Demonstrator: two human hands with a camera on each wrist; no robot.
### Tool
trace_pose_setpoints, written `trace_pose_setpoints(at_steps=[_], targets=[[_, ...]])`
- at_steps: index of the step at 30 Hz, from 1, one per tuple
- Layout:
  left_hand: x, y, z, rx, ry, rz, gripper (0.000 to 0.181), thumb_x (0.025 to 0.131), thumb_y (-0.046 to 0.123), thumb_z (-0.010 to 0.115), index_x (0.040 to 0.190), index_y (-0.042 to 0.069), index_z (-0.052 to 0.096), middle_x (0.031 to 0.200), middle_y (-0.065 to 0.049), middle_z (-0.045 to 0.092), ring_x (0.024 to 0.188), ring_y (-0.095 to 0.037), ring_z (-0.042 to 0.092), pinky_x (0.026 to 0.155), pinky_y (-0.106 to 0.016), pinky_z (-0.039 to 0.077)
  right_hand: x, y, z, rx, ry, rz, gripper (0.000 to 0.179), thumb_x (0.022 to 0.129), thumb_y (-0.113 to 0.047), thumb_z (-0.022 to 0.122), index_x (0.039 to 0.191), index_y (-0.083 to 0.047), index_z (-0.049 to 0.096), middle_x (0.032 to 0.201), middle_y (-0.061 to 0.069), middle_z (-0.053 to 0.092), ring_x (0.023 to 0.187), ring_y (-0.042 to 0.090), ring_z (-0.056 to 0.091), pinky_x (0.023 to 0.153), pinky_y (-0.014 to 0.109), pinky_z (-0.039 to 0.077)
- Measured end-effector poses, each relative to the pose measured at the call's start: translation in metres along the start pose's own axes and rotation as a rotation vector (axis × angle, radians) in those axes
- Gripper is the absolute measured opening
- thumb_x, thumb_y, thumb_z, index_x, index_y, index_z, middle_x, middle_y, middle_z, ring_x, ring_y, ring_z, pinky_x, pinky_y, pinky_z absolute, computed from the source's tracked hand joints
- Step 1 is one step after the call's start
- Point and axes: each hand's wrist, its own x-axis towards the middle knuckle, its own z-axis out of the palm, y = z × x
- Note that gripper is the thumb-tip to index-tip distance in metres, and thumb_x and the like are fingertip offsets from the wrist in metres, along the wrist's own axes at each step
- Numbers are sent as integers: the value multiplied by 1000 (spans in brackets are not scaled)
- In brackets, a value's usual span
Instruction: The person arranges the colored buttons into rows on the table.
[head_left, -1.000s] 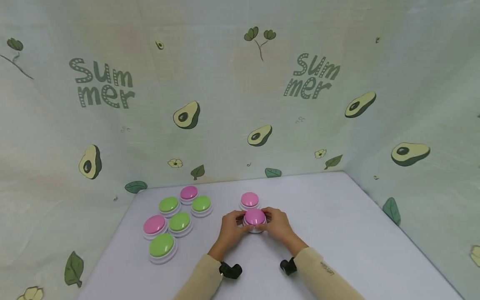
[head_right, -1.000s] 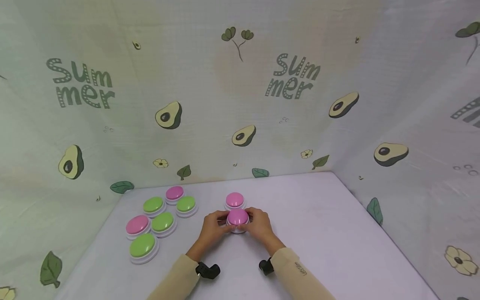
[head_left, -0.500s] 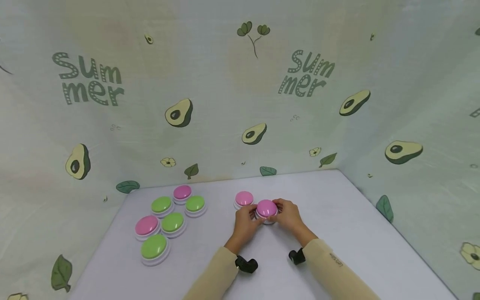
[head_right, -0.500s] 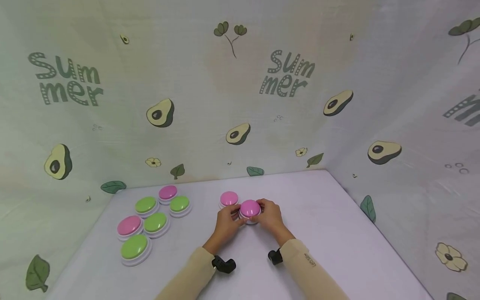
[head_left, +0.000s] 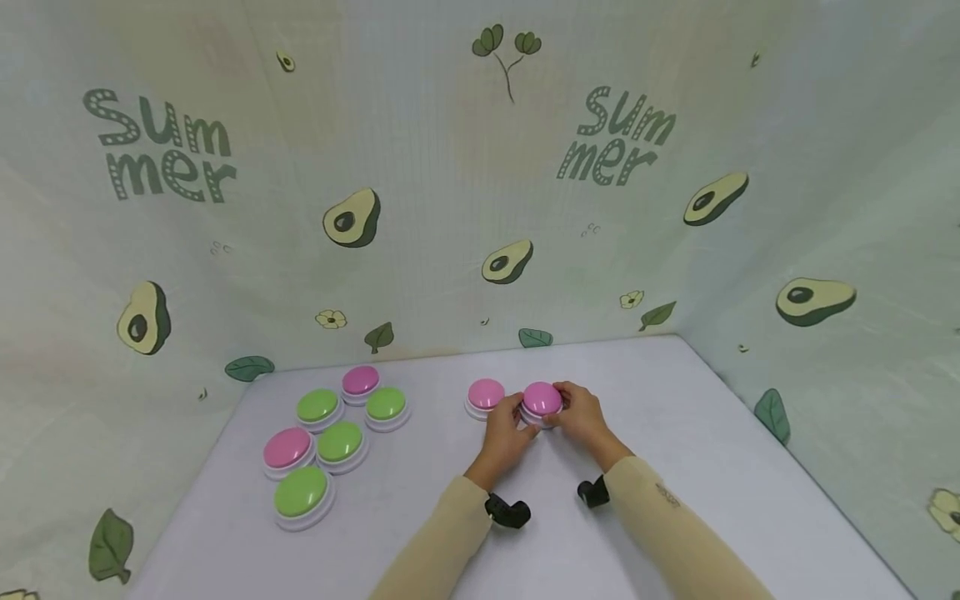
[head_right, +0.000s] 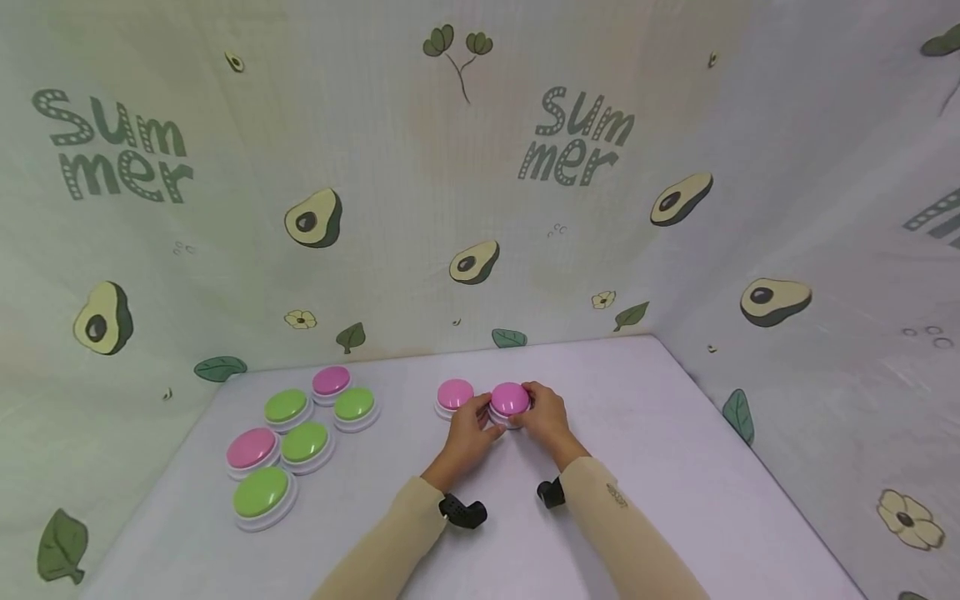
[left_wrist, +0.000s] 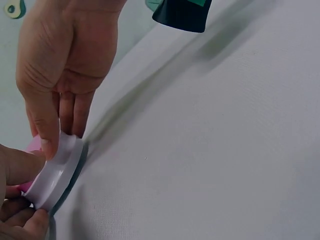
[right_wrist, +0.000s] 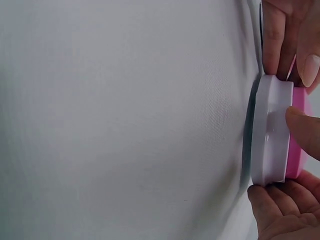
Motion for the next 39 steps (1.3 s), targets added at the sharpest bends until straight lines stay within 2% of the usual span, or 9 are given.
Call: trace_pose_setpoints(at_steps=[6, 13, 17, 28, 39], targets=[[3, 0, 1, 16, -11, -6, 69, 90, -9, 75, 149, -17, 41, 154, -34, 45, 144, -41, 47, 117, -42, 44, 9, -1, 1, 13, -19, 8, 68, 85, 4, 82, 145, 10, 52, 146, 30, 56, 137, 45, 54, 118, 54, 43], [6, 4, 0, -53, -44, -50, 74, 91, -10, 73, 154, -16, 34, 160, -34, 36, 150, -42, 38, 121, -43, 38, 18, 0, -1, 31, -61, 4, 68, 86, 3, 81, 146, 11, 50, 148, 31, 54, 138, 45, 53, 119, 53, 42], [7, 4, 0, -53, -44, -60, 76, 91, -10, 73, 154, -17, 32, 161, -34, 33, 151, -43, 36, 122, -44, 36, 24, 3, -1, 47, -86, 0, 69, 86, 2, 81, 147, 12, 49, 148, 31, 53, 139, 45, 52, 120, 53, 41], [8, 4, 2, 80, -73, -79, 84, 92, 1, 77, 159, -12, 27, 166, -31, 29, 153, -40, 32, 125, -47, 33, 34, 4, 0, 63, -110, 81, 68, 90, -1, 80, 149, 7, 49, 152, 28, 52, 143, 43, 48, 123, 55, 36], [6, 1, 0, 144, -128, -102, 92, 93, 11, 80, 163, -7, 23, 169, -26, 24, 157, -39, 25, 128, -50, 26, 35, 3, 0, 53, -113, 133, 70, 89, -5, 82, 150, 4, 50, 154, 27, 50, 147, 43, 43, 123, 57, 33]])
